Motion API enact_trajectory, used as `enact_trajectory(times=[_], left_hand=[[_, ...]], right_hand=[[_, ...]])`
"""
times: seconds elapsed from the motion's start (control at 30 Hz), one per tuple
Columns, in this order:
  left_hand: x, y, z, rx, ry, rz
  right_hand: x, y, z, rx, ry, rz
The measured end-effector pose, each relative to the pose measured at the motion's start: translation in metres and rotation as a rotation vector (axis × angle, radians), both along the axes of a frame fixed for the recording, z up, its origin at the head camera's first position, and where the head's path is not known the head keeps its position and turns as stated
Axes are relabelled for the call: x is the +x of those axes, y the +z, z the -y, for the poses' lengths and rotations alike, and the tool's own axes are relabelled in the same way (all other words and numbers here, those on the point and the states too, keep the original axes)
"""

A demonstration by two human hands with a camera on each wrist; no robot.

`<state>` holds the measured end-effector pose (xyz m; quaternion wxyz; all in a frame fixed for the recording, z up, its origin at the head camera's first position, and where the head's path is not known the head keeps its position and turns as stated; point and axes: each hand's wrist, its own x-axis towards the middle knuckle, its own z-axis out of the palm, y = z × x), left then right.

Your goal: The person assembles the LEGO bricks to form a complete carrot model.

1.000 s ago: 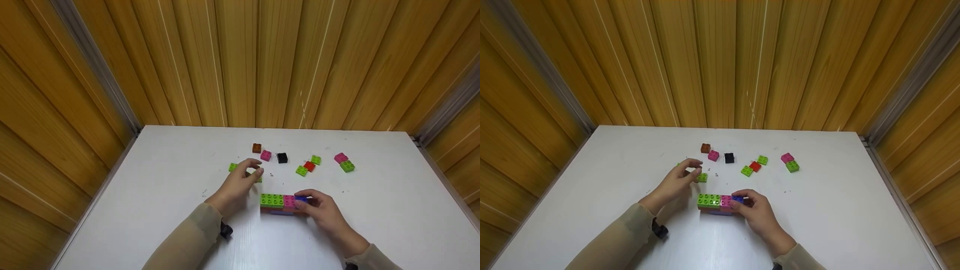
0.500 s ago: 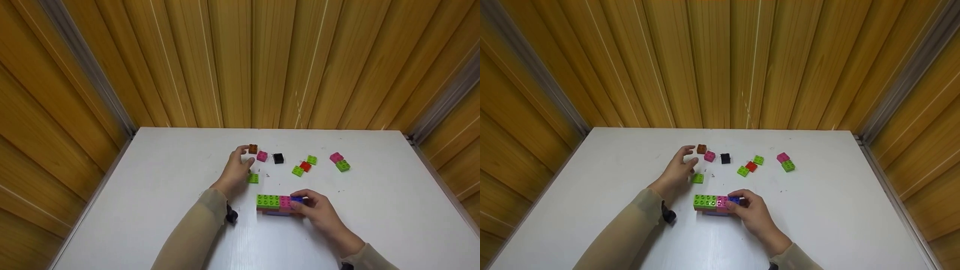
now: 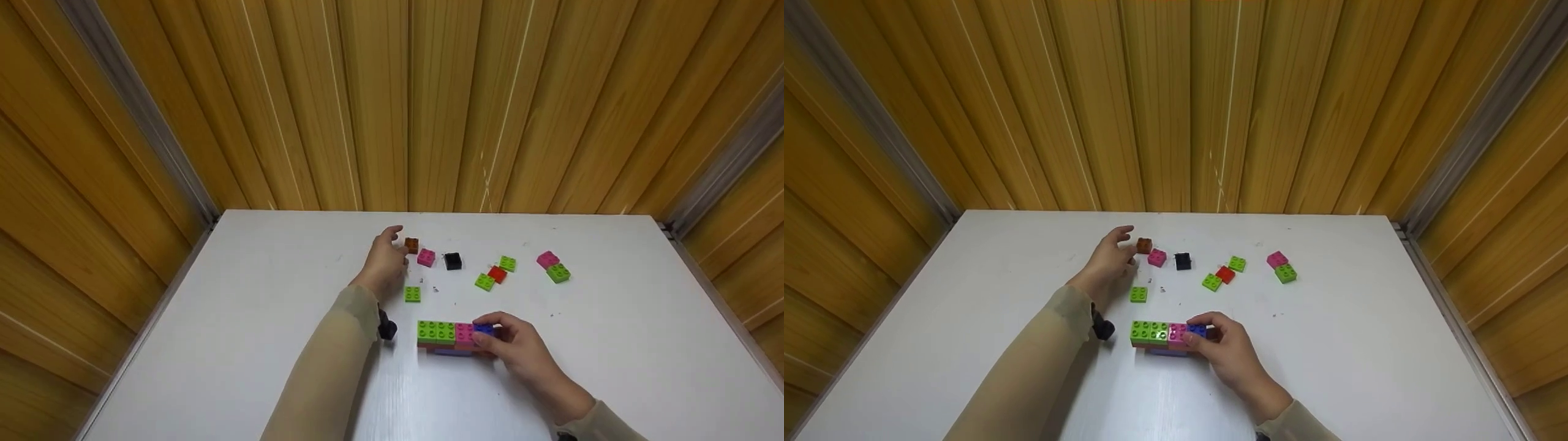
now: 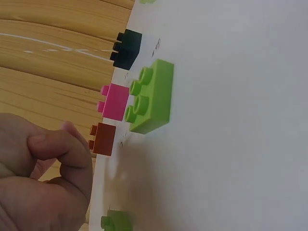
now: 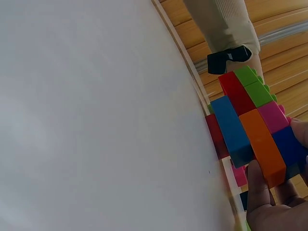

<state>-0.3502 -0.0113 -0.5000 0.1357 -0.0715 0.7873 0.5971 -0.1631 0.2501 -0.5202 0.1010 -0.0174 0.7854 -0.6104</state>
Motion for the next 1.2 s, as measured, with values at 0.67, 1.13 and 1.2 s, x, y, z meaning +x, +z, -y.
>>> enact_trajectory(times=[0.67, 1.13, 1.2], left_hand=[[-0.018, 0.003, -0.008, -0.154, -0.091, 0.011], [-0.02, 0.002, -0.008, -0.286, -0.112, -0.025], [-0.021, 0.003, -0.006, -0.29, -0.112, -0.025]], right_hand=[[0.002, 0.001, -0.001, -0.001, 0.011, 0.019], [0.0, 0.002, -0.001, 0.024, 0.008, 0.015], [-0.001, 0.002, -0.002, 0.025, 0.01, 0.014]])
